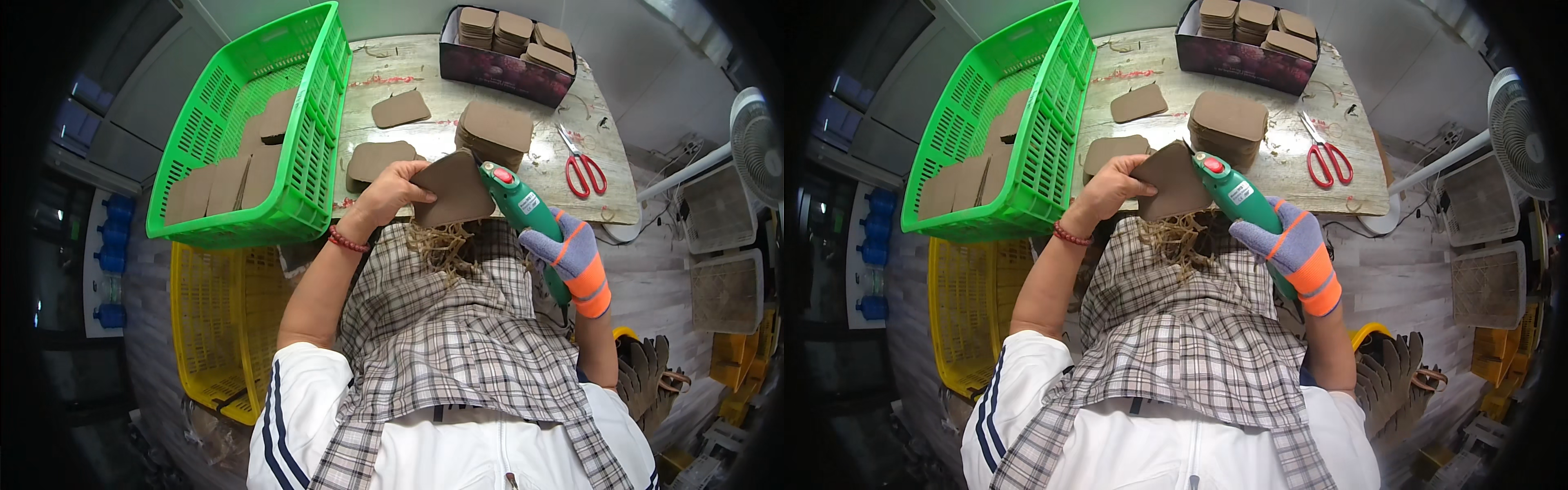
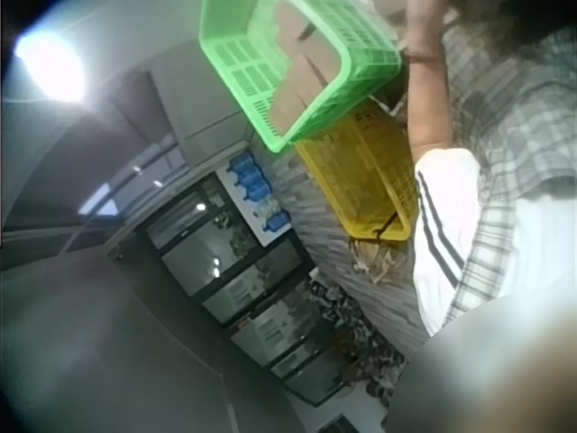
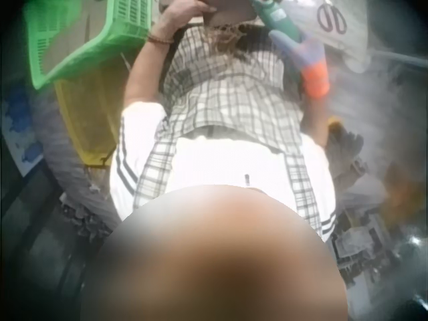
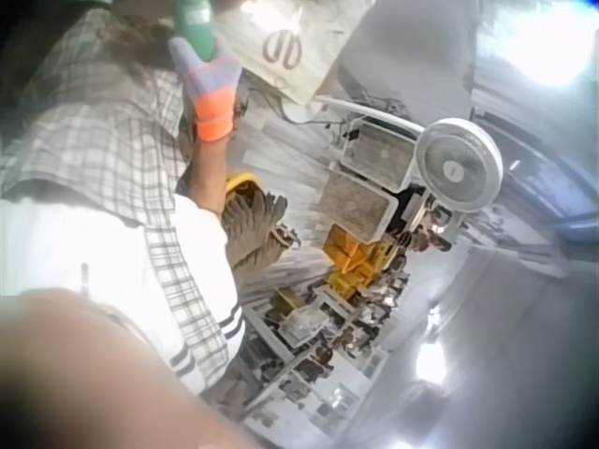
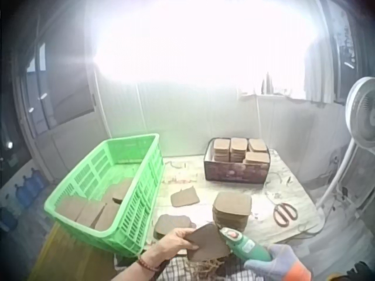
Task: The person uses a handheld rotary tool to smooth the edges of small brown cardboard pieces. They pick up each piece from a green basket, run the tool along the edges, and place the finished pieces on the table.
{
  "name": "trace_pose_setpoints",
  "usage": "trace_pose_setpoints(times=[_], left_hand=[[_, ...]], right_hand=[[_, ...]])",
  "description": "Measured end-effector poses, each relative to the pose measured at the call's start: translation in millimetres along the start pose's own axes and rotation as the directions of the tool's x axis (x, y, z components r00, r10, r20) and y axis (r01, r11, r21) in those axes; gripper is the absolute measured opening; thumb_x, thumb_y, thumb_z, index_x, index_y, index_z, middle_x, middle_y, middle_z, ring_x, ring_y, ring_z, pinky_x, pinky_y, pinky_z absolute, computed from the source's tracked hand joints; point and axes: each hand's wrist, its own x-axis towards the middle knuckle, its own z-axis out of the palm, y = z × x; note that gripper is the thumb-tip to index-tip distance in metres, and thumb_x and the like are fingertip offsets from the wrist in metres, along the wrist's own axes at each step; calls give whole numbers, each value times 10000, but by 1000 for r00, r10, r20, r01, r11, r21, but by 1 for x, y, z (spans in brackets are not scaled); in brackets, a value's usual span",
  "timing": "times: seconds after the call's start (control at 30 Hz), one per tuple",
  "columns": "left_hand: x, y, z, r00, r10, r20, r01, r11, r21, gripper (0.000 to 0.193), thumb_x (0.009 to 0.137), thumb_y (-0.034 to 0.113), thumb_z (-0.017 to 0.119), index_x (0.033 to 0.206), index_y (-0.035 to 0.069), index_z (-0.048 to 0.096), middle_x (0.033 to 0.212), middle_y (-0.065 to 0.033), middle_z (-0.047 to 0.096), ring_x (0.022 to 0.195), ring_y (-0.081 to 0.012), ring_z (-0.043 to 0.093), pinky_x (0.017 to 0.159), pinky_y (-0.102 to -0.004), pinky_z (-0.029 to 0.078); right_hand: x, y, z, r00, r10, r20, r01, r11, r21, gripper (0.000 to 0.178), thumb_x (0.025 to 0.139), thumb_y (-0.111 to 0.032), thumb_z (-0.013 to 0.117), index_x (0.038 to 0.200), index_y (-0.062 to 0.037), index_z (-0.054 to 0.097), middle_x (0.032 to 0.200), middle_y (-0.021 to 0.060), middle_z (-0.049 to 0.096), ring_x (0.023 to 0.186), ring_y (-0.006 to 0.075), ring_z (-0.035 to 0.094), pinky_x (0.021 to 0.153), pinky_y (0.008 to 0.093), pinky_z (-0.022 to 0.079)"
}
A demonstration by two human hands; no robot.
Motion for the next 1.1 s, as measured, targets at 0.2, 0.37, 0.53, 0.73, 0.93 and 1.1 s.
trace_pose_setpoints(times=[0.2, 0.37, 0.53, 0.73, 0.93, 1.1], left_hand=[[-1, 12, -10, 990, 138, -18, -128, 955, 269, 365, 681, -123, 639, 1011, 21, 582, 918, -5, 614, 868, -99, 570, 774, -243, 479], [-5, 22, -27, 964, 237, -118, -183, 920, 347, 307, 665, -113, 664, 899, 44, 542, 848, 18, 576, 808, -68, 548, 711, -217, 464], [-10, 28, -29, 942, 282, -182, -258, 955, 146, 244, 697, -93, 688, 876, 32, 580, 830, -16, 637, 743, -78, 590, 681, -226, 495], [-7, 24, -29, 949, 263, -173, -244, 962, 124, 215, 717, -61, 692, 903, 15, 615, 837, -20, 659, 754, -86, 603, 717, -228, 483], [-5, 22, -15, 978, 185, -100, -158, 959, 235, 207, 704, -54, 710, 873, 20, 616, 814, -3, 646, 733, -71, 591, 692, -219, 483], [-6, 21, -2, 992, 130, 4, -123, 925, 360, 253, 676, -61, 714, 895, 18, 614, 823, 4, 631, 735, -72, 585, 698, -220, 478]], right_hand=[[3, 3, -2, 998, 32, 63, -33, 999, 30, 286, 792, -189, 700, 990, -4, 610, 701, -8, 592, 586, 46, 525, 527, 208, 428], [6, 8, -2, 993, 78, 91, -82, 996, 35, 261, 792, -179, 698, 964, -6, 606, 694, -5, 594, 584, 47, 525, 521, 208, 428], [8, 10, 0, 988, 87, 129, -92, 995, 31, 324, 758, -210, 747, 949, 11, 607, 626, -6, 553, 507, 52, 482, 468, 204, 389], [9, 15, 5, 982, 108, 154, -114, 993, 28, 314, 755, -208, 752, 940, 8, 620, 620, -5, 555, 504, 46, 487, 457, 201, 387], [11, 11, 10, 982, 111, 152, -116, 993, 28, 311, 757, -215, 755, 935, 5, 626, 625, -8, 560, 509, 39, 492, 457, 199, 388], [15, 12, 13, 978, 124, 168, -124, 992, -15, 319, 755, -233, 762, 927, 3, 634, 610, -13, 556, 508, 37, 486, 458, 200, 384]])
